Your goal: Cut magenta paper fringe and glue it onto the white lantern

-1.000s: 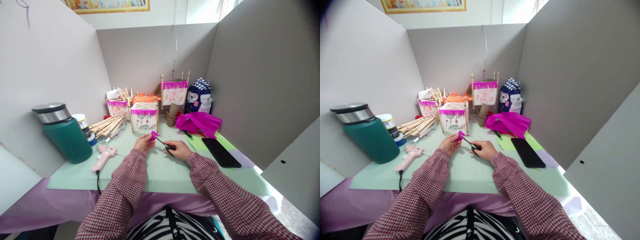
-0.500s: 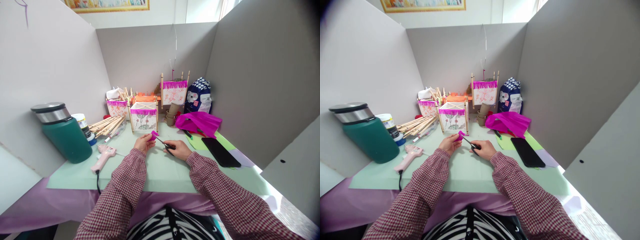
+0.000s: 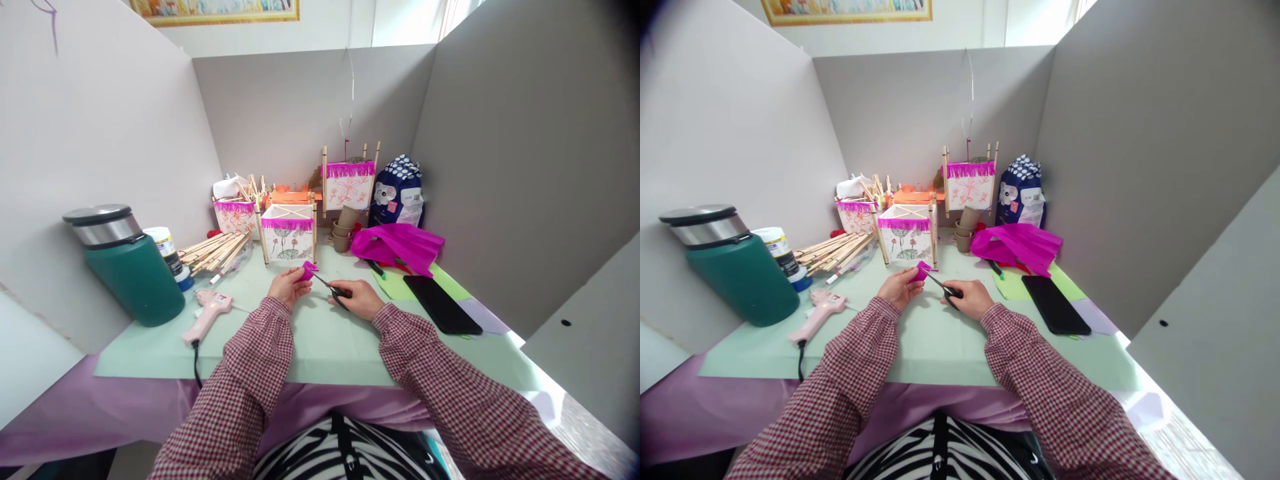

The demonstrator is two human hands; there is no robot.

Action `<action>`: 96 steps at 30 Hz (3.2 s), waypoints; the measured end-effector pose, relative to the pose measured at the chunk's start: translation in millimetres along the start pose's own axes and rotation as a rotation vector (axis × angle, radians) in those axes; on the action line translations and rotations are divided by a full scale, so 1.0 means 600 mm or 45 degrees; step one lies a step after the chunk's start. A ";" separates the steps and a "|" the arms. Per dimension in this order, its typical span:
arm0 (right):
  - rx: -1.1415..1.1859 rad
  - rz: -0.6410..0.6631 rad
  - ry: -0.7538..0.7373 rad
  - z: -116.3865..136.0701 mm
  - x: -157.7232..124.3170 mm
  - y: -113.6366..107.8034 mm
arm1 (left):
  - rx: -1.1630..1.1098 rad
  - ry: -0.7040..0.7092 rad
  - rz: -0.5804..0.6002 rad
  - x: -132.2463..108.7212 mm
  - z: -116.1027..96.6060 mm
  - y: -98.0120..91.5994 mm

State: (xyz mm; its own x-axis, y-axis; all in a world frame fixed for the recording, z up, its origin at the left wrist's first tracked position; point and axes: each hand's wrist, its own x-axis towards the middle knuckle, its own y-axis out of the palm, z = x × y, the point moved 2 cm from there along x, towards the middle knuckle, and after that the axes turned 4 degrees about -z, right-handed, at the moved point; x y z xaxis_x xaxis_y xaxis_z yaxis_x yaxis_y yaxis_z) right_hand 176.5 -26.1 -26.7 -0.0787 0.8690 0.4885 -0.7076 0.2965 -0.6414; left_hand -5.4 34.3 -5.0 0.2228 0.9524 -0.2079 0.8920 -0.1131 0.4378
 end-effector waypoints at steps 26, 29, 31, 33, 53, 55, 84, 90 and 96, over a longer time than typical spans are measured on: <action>-0.037 -0.009 -0.032 0.003 0.001 -0.001 | 0.015 0.029 0.009 0.003 0.003 -0.003; -0.073 -0.016 -0.051 0.004 0.001 -0.002 | 0.002 0.042 -0.013 0.001 0.002 -0.003; -0.093 -0.026 -0.051 0.003 0.001 -0.003 | -0.013 0.045 -0.030 0.001 0.000 -0.003; -0.109 -0.040 -0.043 0.002 0.001 -0.005 | -0.027 0.043 -0.045 0.001 -0.001 -0.003; -0.073 0.005 -0.066 0.016 -0.001 -0.009 | -0.023 0.029 -0.017 0.000 -0.002 -0.002; -0.068 0.002 -0.069 0.016 -0.001 -0.009 | -0.024 0.031 -0.021 0.000 -0.001 -0.002; -0.041 0.018 -0.055 0.013 0.000 -0.005 | -0.011 0.033 -0.005 0.006 0.003 -0.003; -0.036 0.008 -0.045 0.012 0.000 -0.006 | 0.005 0.027 -0.010 0.004 0.001 -0.002; -0.041 0.007 -0.036 0.009 0.000 -0.005 | -0.006 0.028 -0.001 0.005 0.002 -0.004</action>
State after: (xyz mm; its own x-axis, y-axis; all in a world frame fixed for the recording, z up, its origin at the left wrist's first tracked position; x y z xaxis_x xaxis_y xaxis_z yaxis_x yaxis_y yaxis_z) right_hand 174.7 -29.2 -21.9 -0.1024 0.8592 0.5013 -0.6844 0.3049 -0.6623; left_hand -6.6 37.3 -7.7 0.2130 0.9586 -0.1888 0.8902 -0.1108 0.4419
